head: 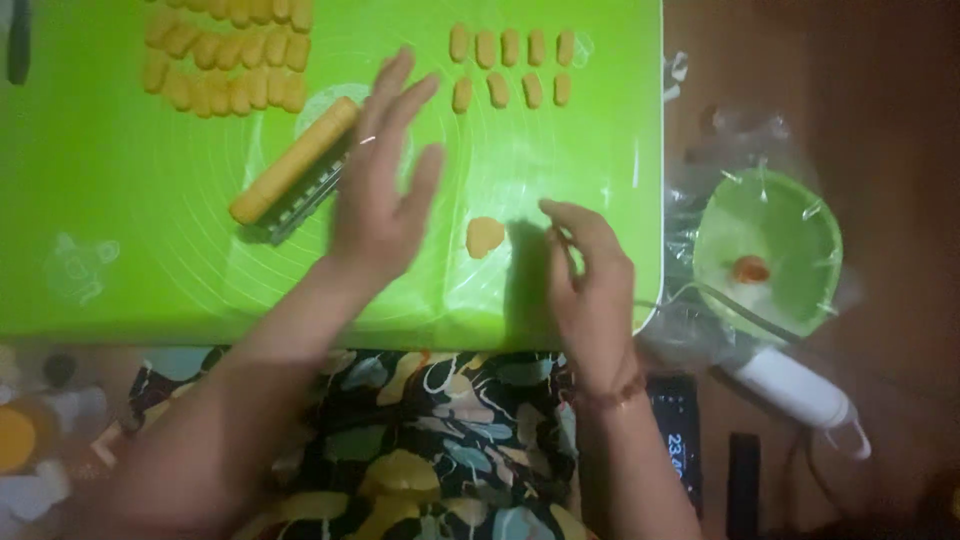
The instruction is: Shaping small pieces of dough into ribbed shapes using a textured tool on a silicone mat
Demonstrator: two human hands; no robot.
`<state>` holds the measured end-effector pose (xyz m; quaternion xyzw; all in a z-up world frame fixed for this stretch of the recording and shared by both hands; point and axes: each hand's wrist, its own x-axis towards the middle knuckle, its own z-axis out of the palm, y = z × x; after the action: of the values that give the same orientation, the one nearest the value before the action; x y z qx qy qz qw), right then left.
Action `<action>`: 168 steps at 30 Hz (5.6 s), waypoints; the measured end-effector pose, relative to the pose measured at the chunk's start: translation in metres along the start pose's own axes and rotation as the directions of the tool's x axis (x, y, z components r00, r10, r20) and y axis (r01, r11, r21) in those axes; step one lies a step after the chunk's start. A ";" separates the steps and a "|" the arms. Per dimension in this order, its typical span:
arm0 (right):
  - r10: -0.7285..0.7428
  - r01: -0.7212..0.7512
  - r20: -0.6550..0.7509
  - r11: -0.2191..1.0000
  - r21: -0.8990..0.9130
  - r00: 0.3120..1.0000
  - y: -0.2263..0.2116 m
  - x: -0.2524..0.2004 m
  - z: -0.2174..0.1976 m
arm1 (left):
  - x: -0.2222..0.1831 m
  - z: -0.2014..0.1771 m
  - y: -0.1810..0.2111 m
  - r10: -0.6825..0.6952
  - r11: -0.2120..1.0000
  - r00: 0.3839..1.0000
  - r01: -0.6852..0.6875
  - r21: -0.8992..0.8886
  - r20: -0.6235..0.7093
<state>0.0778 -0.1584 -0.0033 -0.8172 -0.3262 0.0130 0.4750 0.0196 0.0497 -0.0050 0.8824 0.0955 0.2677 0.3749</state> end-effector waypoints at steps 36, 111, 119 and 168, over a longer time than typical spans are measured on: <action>0.133 0.100 0.368 0.830 -0.549 0.920 -0.052 0.051 0.108 | -0.080 -0.112 -0.090 -0.164 0.985 0.896 0.170 -0.024 -0.413; -0.130 0.237 0.330 0.921 -0.308 0.935 0.002 0.062 0.152 | -0.091 -0.128 -0.093 -0.310 0.927 0.870 0.187 -0.325 -0.384; -0.261 0.482 0.415 0.612 -0.627 0.872 0.044 0.033 0.121 | -0.092 -0.125 -0.089 -0.327 0.920 0.882 0.215 -0.326 -0.340; -0.082 0.387 0.497 0.741 -0.550 0.864 -0.036 0.001 0.108 | -0.084 -0.136 -0.065 -0.545 0.809 0.819 0.457 -0.369 -0.181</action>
<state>0.0236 -0.0629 -0.0338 -0.8540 -0.5130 0.0255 0.0832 -0.1228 0.1471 -0.0065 0.7084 0.3357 0.2911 0.5484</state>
